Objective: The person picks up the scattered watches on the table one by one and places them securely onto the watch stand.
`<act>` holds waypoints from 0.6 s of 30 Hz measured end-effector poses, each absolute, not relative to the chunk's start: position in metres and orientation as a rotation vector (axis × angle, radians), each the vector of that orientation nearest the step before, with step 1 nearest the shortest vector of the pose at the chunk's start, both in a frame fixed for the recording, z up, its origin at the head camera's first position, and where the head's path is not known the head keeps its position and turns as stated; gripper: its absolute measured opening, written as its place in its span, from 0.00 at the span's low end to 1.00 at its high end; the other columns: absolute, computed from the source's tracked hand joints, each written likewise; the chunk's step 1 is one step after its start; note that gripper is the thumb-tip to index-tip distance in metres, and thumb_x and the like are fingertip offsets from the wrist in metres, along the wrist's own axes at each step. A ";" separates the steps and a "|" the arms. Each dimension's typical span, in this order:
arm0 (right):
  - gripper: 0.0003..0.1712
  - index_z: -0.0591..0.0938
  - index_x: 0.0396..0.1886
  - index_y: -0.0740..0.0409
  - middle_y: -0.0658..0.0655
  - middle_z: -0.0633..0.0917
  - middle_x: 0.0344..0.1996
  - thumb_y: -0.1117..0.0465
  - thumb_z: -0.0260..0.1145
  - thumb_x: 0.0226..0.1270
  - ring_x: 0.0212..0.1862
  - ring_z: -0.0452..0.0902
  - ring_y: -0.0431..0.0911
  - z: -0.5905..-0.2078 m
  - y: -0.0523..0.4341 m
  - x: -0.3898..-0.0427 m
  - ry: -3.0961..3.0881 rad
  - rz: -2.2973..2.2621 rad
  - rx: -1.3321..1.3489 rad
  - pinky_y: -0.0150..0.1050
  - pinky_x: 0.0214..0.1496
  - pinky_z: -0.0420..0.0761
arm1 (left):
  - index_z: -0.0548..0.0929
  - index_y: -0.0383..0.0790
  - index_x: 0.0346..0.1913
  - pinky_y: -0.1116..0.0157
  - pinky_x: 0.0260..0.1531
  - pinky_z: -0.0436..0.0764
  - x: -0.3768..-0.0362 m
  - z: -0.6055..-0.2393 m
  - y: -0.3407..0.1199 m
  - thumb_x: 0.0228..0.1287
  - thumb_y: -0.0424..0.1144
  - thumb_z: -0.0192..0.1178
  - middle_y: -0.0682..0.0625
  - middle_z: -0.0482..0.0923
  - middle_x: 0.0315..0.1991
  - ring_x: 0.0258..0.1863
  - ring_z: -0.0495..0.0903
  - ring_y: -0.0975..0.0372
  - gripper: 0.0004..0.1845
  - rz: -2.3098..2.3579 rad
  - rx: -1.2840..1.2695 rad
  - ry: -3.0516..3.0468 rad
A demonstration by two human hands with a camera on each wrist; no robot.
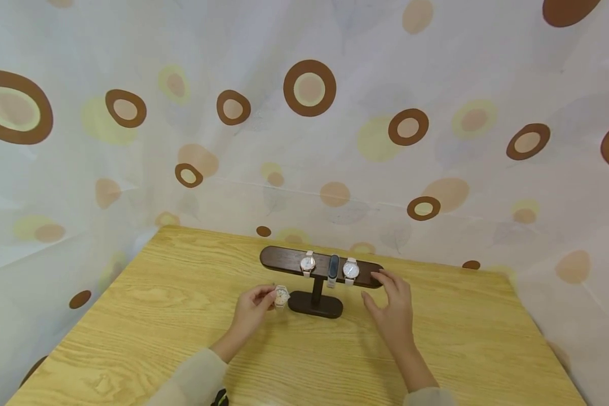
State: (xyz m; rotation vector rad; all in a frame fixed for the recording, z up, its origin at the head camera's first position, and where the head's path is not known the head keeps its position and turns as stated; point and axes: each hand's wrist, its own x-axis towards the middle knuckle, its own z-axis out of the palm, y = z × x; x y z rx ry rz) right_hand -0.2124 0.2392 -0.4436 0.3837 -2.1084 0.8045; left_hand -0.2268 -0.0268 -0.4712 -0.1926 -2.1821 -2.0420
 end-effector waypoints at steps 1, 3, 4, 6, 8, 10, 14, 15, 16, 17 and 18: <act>0.26 0.78 0.44 0.73 0.73 0.76 0.47 0.77 0.73 0.39 0.50 0.67 0.64 -0.442 0.239 -0.214 -2.128 0.804 0.382 0.39 0.57 0.68 | 0.79 0.21 0.42 0.67 0.29 0.83 -0.228 -0.471 -0.028 0.63 0.29 0.56 0.32 0.80 0.35 0.26 0.76 0.68 0.11 -2.030 -0.180 -2.179; 0.28 0.77 0.47 0.73 0.74 0.74 0.49 0.77 0.74 0.40 0.52 0.67 0.66 -0.439 0.239 -0.216 -2.175 0.803 0.377 0.51 0.55 0.70 | 0.79 0.21 0.42 0.70 0.28 0.82 -0.230 -0.471 -0.030 0.63 0.28 0.56 0.33 0.80 0.35 0.26 0.76 0.67 0.10 -2.010 -0.151 -2.167; 0.30 0.77 0.48 0.73 0.75 0.74 0.50 0.76 0.74 0.40 0.52 0.66 0.67 -0.437 0.240 -0.217 -2.198 0.801 0.377 0.56 0.53 0.70 | 0.79 0.21 0.42 0.71 0.28 0.81 -0.231 -0.470 -0.030 0.63 0.28 0.56 0.33 0.79 0.34 0.26 0.76 0.68 0.10 -2.003 -0.133 -2.161; 0.31 0.75 0.50 0.74 0.76 0.73 0.50 0.76 0.74 0.41 0.52 0.66 0.68 -0.434 0.241 -0.218 -2.244 0.792 0.377 0.61 0.51 0.71 | 0.79 0.21 0.42 0.74 0.27 0.80 -0.235 -0.469 -0.033 0.63 0.27 0.55 0.33 0.79 0.33 0.25 0.76 0.68 0.10 -1.981 -0.100 -2.154; 0.32 0.75 0.51 0.75 0.76 0.73 0.50 0.76 0.74 0.42 0.52 0.67 0.67 -0.431 0.242 -0.219 -2.279 0.777 0.378 0.62 0.50 0.72 | 0.79 0.21 0.42 0.75 0.27 0.80 -0.238 -0.468 -0.036 0.63 0.27 0.55 0.34 0.79 0.33 0.25 0.75 0.69 0.09 -1.974 -0.071 -2.140; 0.32 0.74 0.51 0.76 0.75 0.74 0.49 0.75 0.74 0.42 0.50 0.69 0.67 -0.428 0.244 -0.220 -2.304 0.757 0.380 0.61 0.48 0.74 | 0.79 0.21 0.42 0.75 0.28 0.80 -0.241 -0.466 -0.039 0.63 0.26 0.55 0.34 0.79 0.34 0.25 0.76 0.68 0.09 -1.974 -0.041 -2.119; 0.30 0.76 0.50 0.76 0.73 0.76 0.46 0.74 0.74 0.43 0.48 0.72 0.65 -0.425 0.246 -0.223 -2.343 0.725 0.384 0.59 0.45 0.76 | 0.79 0.21 0.41 0.74 0.29 0.81 -0.247 -0.459 -0.046 0.63 0.26 0.55 0.33 0.79 0.35 0.26 0.77 0.66 0.09 -1.913 -0.007 -2.111; 0.30 0.76 0.50 0.76 0.72 0.76 0.46 0.74 0.74 0.42 0.48 0.72 0.64 -0.424 0.246 -0.223 -2.352 0.724 0.384 0.59 0.45 0.76 | 0.79 0.22 0.41 0.75 0.28 0.81 -0.248 -0.456 -0.048 0.63 0.26 0.55 0.33 0.80 0.35 0.27 0.77 0.64 0.09 -1.888 0.001 -2.115; 0.30 0.76 0.49 0.75 0.72 0.76 0.46 0.73 0.74 0.42 0.48 0.73 0.64 -0.424 0.246 -0.224 -2.359 0.720 0.386 0.59 0.45 0.76 | 0.80 0.22 0.41 0.76 0.27 0.80 -0.249 -0.455 -0.049 0.63 0.26 0.55 0.33 0.80 0.35 0.27 0.78 0.62 0.08 -1.863 0.008 -2.121; 0.30 0.76 0.49 0.75 0.72 0.77 0.46 0.73 0.74 0.42 0.48 0.73 0.64 -0.424 0.247 -0.224 -2.363 0.715 0.386 0.59 0.45 0.77 | 0.80 0.22 0.41 0.77 0.27 0.80 -0.250 -0.453 -0.051 0.63 0.26 0.55 0.33 0.80 0.35 0.26 0.78 0.61 0.08 -1.846 0.019 -2.126; 0.30 0.77 0.49 0.75 0.71 0.77 0.46 0.73 0.74 0.42 0.48 0.73 0.64 -0.424 0.247 -0.224 -2.368 0.715 0.386 0.59 0.45 0.77 | 0.80 0.22 0.41 0.77 0.26 0.79 -0.250 -0.451 -0.052 0.63 0.26 0.55 0.33 0.80 0.34 0.26 0.79 0.59 0.08 -1.832 0.037 -2.128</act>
